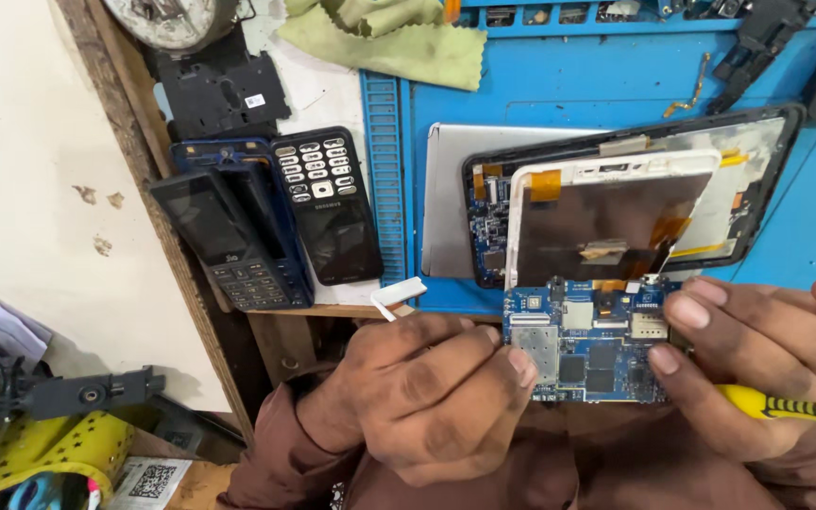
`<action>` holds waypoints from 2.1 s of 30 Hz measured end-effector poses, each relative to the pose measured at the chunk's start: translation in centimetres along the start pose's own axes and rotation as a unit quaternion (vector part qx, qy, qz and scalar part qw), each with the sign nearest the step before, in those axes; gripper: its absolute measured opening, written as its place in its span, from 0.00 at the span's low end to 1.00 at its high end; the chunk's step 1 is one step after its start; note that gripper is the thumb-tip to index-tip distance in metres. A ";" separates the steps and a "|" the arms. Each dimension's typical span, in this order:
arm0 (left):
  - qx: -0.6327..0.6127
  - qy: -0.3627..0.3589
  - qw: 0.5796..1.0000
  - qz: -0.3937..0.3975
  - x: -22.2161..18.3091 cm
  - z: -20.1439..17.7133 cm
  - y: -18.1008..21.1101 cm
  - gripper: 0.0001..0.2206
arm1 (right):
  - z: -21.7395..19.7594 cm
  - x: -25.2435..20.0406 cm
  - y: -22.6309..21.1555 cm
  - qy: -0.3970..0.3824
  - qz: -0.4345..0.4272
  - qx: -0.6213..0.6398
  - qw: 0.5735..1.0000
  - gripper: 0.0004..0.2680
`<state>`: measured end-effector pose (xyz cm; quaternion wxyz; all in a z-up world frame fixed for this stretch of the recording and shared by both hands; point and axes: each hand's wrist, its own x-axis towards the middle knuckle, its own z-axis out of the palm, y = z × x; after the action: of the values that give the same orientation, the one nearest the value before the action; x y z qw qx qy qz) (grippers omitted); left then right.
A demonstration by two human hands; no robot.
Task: The person uses a screwdriver to remove screws from a disassembled smartphone and detaches the motherboard from the phone's frame. They then place the motherboard on the workbench and briefly handle a feature phone.
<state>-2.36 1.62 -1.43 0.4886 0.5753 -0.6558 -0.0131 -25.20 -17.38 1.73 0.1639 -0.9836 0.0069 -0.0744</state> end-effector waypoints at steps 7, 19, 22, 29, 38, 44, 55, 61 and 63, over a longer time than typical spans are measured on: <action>0.028 -0.012 0.998 0.055 -0.3 -0.8 1.5 0.07 | 0.7 -3.0 -1.0 0.050 -0.003 0.011 0.999 0.14; -0.034 -0.102 0.992 -0.059 1.1 -1.6 5.6 0.19 | 0.9 -4.3 -4.4 0.165 0.114 0.173 0.964 0.09; -0.038 -0.081 0.988 -0.124 0.9 -0.9 5.4 0.23 | 1.1 -3.7 -3.7 0.202 0.089 0.189 0.957 0.07; 0.090 -0.032 0.972 -0.216 1.2 1.8 2.4 0.15 | 1.4 -3.0 -2.0 0.208 0.046 0.196 0.957 0.07; 0.140 -0.065 0.970 -0.188 3.0 4.4 -1.0 0.09 | 2.1 -3.8 0.1 0.158 0.051 0.229 0.959 0.10; -0.013 -0.055 0.955 -0.292 2.6 4.4 -2.0 0.03 | 2.2 -5.4 0.2 0.057 0.124 0.255 0.957 0.12; -0.069 -0.099 0.928 -0.354 2.2 3.4 -3.8 0.05 | 3.9 -8.1 -0.8 0.015 0.219 0.308 0.926 0.14; -0.082 -0.108 0.924 -0.357 2.3 3.2 -4.1 0.04 | 4.5 -10.4 0.9 -0.052 0.170 0.313 0.933 0.13; -0.096 -0.104 0.917 -0.373 2.4 3.2 -4.0 0.03 | 4.6 -10.1 0.7 -0.040 0.181 0.315 0.931 0.13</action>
<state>-1.18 -3.33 -3.92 0.4306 0.7239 -0.4362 -0.3167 -34.46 -16.18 -4.25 0.4763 -0.8656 0.1544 -0.0023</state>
